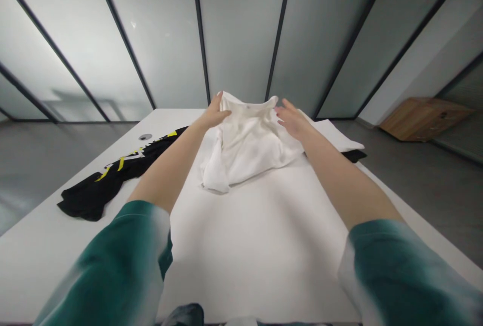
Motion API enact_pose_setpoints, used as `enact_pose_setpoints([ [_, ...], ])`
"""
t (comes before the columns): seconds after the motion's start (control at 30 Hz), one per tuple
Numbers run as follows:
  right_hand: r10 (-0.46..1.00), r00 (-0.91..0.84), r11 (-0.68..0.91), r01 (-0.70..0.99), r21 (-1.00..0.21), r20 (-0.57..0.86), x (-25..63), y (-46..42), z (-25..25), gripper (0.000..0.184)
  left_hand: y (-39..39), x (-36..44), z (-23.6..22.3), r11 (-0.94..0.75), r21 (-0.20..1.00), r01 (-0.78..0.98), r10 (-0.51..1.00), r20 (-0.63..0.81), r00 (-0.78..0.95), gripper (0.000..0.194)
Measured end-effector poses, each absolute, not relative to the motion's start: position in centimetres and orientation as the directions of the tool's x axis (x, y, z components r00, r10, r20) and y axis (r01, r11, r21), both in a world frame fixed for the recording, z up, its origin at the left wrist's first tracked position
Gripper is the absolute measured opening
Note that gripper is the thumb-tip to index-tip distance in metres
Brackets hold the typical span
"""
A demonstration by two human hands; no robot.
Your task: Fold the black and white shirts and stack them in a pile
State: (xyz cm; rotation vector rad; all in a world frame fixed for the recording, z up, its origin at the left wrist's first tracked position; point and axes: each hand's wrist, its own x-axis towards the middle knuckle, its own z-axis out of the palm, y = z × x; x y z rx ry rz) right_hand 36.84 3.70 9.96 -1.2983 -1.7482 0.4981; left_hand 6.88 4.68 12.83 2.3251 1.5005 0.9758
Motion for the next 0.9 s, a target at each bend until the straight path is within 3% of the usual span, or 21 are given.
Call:
enact_pose_setpoints([
  [0.1, 0.927, -0.178, 0.363, 0.646, -0.671, 0.330, 35.2, 2.8, 8.0, 0.056, 3.8, 6.9, 9.4, -0.426, 0.378, 0.822, 0.869, 0.425, 0.255, 0.070],
  [0.2, 0.932, -0.350, 0.351, 0.794, -0.497, 0.099, 33.8, 0.0, 4.5, 0.047, 1.4, 6.9, 5.2, -0.223, 0.317, 0.922, 0.971, 0.161, 0.179, 0.082],
  [0.27, 0.923, -0.379, 0.333, 0.872, -0.358, -0.063, 33.1, -2.2, 1.9, 0.053, -0.4, 6.8, 2.6, -0.110, 0.267, 0.957, 0.993, -0.014, 0.118, 0.096],
  [0.37, 0.941, -0.324, 0.303, 0.936, -0.178, -0.102, 32.6, -4.7, -1.3, 0.071, -2.4, 6.2, 0.3, -0.072, 0.210, 0.975, 0.995, -0.056, 0.086, 0.104],
  [0.5, 0.960, -0.281, 0.278, 0.954, -0.109, -0.014, 33.6, -5.4, -3.1, 0.060, -3.1, 4.7, -0.1, -0.037, 0.167, 0.985, 0.999, -0.015, 0.040, 0.086],
  [0.63, 0.954, -0.296, 0.300, 0.951, -0.078, 0.057, 35.4, -3.8, -2.9, 0.047, -2.2, 3.1, 1.3, 0.041, 0.186, 0.982, 0.995, -0.097, -0.024, 0.052],
  [0.73, 0.977, -0.202, 0.208, 0.971, -0.120, 0.062, 37.0, -1.6, -1.8, 0.043, -1.1, 1.9, 2.4, 0.056, 0.306, 0.950, 0.990, -0.142, -0.012, 0.027],
  [0.8, 0.997, -0.075, 0.080, 0.978, -0.195, 0.030, 38.2, 0.4, -0.6, 0.037, -0.4, 1.3, 3.0, 0.090, 0.526, 0.846, 0.978, -0.209, 0.026, 0.016],
  [0.9, 0.996, 0.010, 0.016, 0.957, -0.289, 0.088, 39.6, 3.8, 1.9, 0.032, 0.8, 0.6, 3.5, 0.128, 0.874, 0.469, 0.959, -0.230, 0.167, 0.009],
])
